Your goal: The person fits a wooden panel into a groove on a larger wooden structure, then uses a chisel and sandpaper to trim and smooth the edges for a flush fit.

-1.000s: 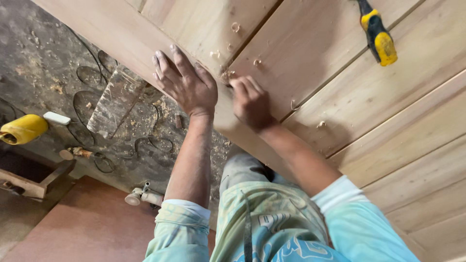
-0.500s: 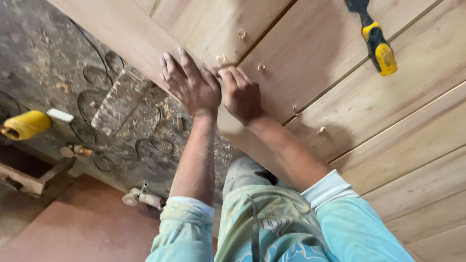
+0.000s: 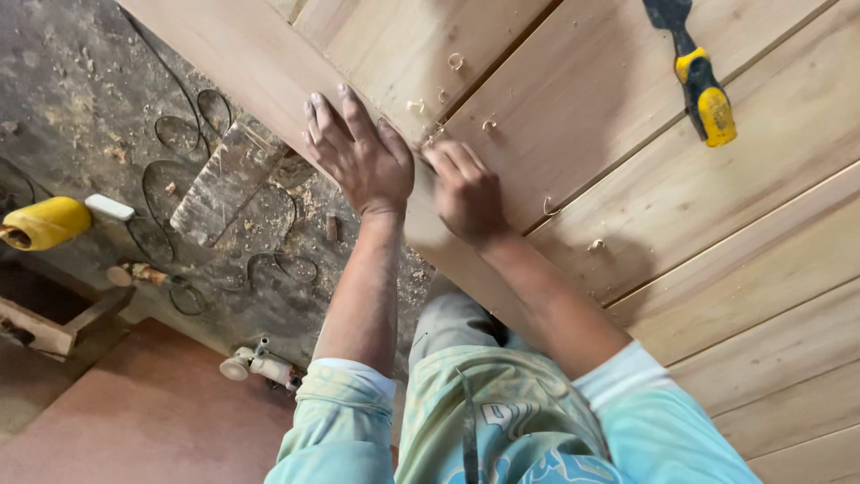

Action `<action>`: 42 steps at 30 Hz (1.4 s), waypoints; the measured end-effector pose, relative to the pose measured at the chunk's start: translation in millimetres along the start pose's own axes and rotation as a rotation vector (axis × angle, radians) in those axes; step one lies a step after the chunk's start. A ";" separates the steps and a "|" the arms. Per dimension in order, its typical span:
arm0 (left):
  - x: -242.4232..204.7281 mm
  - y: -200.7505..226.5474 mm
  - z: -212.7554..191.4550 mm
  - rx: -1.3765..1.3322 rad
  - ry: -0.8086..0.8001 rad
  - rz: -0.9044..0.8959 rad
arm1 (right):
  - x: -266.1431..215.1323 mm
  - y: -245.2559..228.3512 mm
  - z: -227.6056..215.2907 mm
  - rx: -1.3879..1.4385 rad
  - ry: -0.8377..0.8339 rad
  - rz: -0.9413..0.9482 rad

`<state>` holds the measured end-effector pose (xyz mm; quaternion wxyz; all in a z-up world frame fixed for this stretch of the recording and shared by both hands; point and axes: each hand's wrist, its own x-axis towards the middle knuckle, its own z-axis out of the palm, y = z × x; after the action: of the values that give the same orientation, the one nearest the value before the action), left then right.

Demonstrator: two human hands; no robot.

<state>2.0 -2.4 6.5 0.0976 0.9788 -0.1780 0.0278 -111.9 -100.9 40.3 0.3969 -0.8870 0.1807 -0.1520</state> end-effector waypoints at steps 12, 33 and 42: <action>6.8 6.9 -4.0 -0.027 0.024 -0.021 | 15.2 -5.7 -10.7 0.014 0.013 -0.043; 1.2 9.9 -6.1 -0.041 0.023 -0.015 | -91.8 31.7 -37.9 -0.080 0.027 0.025; 2.8 5.4 -3.0 -0.055 0.059 -0.020 | -85.4 17.4 -67.9 -0.073 -0.032 0.019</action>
<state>2.7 -7.7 10.6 0.1297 0.9763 -0.1658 0.0509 -219.3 -118.2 59.6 0.3685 -0.9015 0.1879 -0.1273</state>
